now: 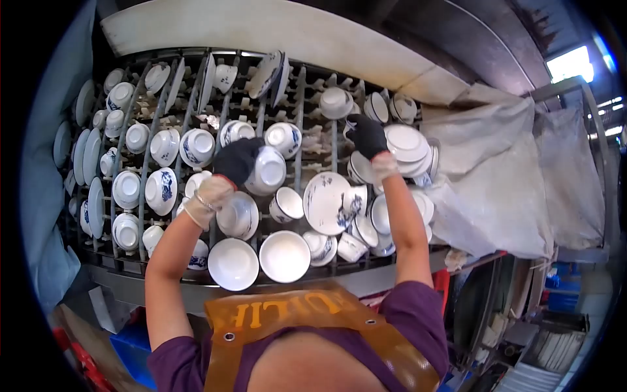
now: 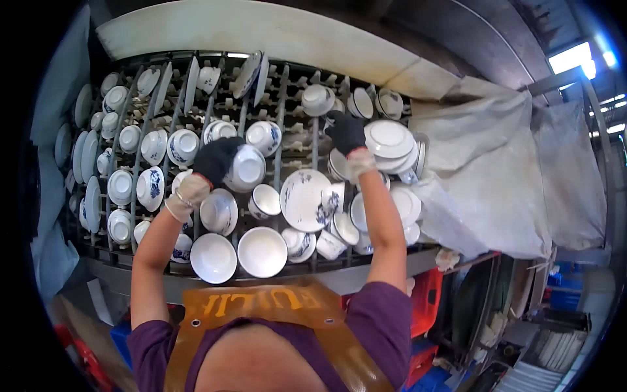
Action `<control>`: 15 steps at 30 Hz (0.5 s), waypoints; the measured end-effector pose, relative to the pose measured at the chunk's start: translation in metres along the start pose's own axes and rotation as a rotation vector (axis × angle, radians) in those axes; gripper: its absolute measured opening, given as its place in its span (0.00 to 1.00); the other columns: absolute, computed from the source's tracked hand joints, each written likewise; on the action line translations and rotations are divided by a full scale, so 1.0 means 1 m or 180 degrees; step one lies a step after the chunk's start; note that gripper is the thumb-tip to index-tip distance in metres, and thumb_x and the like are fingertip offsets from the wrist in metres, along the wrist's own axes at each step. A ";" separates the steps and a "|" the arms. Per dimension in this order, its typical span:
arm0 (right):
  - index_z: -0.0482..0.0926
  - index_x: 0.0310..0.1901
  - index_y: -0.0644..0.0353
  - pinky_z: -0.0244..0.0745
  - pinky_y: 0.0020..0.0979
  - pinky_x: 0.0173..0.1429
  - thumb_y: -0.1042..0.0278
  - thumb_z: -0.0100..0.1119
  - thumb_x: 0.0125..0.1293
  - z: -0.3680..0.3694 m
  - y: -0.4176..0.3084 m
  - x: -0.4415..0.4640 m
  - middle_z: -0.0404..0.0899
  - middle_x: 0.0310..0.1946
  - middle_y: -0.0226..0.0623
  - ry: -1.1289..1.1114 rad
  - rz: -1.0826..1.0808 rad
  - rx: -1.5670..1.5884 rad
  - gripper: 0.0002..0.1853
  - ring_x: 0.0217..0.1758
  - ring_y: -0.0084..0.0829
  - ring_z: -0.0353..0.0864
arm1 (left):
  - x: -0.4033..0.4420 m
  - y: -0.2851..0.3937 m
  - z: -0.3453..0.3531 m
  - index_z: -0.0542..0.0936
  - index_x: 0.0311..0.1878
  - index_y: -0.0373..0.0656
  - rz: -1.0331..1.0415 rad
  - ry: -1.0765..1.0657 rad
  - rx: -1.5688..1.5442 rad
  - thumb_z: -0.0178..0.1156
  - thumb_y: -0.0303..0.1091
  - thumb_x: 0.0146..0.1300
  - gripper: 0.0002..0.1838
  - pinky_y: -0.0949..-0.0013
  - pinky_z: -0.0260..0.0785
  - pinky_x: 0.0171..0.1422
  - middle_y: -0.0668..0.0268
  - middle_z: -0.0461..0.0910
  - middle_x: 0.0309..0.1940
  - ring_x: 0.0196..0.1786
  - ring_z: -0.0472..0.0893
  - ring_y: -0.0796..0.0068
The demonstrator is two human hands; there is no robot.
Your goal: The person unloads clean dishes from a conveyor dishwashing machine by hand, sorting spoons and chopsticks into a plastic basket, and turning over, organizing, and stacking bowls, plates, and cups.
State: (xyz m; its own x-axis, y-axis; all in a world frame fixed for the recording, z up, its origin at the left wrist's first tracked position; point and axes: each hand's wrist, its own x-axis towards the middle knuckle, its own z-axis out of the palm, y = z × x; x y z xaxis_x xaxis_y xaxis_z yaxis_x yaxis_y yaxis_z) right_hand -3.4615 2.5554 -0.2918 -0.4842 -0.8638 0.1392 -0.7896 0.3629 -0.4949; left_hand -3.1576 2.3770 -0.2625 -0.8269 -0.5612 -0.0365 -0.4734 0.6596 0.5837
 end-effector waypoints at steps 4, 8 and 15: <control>0.73 0.51 0.63 0.73 0.34 0.49 0.62 0.65 0.51 -0.013 -0.038 0.017 0.80 0.38 0.48 -0.0230 0.0788 0.1806 0.26 0.42 0.40 0.80 | -0.013 0.029 -0.010 0.76 0.51 0.47 -0.0017 -0.0278 0.0056 0.52 0.36 0.62 0.15 0.63 0.69 0.54 0.56 0.79 0.45 0.49 0.77 0.57; 0.69 0.54 0.66 0.69 0.38 0.53 0.52 0.66 0.50 0.047 0.010 0.069 0.75 0.47 0.53 0.1462 0.0782 0.0511 0.34 0.52 0.46 0.75 | -0.002 0.013 0.013 0.76 0.52 0.43 0.0014 -0.0396 -0.0810 0.52 0.37 0.62 0.17 0.66 0.67 0.56 0.57 0.79 0.46 0.49 0.78 0.63; 0.77 0.44 0.64 0.70 0.39 0.50 0.56 0.67 0.47 0.047 -0.008 0.108 0.78 0.39 0.53 0.0726 0.0497 0.2304 0.25 0.45 0.48 0.77 | -0.007 -0.002 -0.020 0.75 0.52 0.33 -0.0497 -0.0792 -0.2637 0.55 0.33 0.60 0.19 0.69 0.65 0.57 0.61 0.79 0.45 0.49 0.75 0.73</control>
State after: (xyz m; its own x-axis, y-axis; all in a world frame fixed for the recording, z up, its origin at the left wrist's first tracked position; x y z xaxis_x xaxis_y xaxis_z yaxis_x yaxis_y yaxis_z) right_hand -3.4899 2.4424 -0.3135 -0.6973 -0.6996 0.1560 -0.3006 0.0878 -0.9497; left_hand -3.1448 2.3695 -0.2477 -0.8589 -0.4258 -0.2845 -0.2940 -0.0448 0.9548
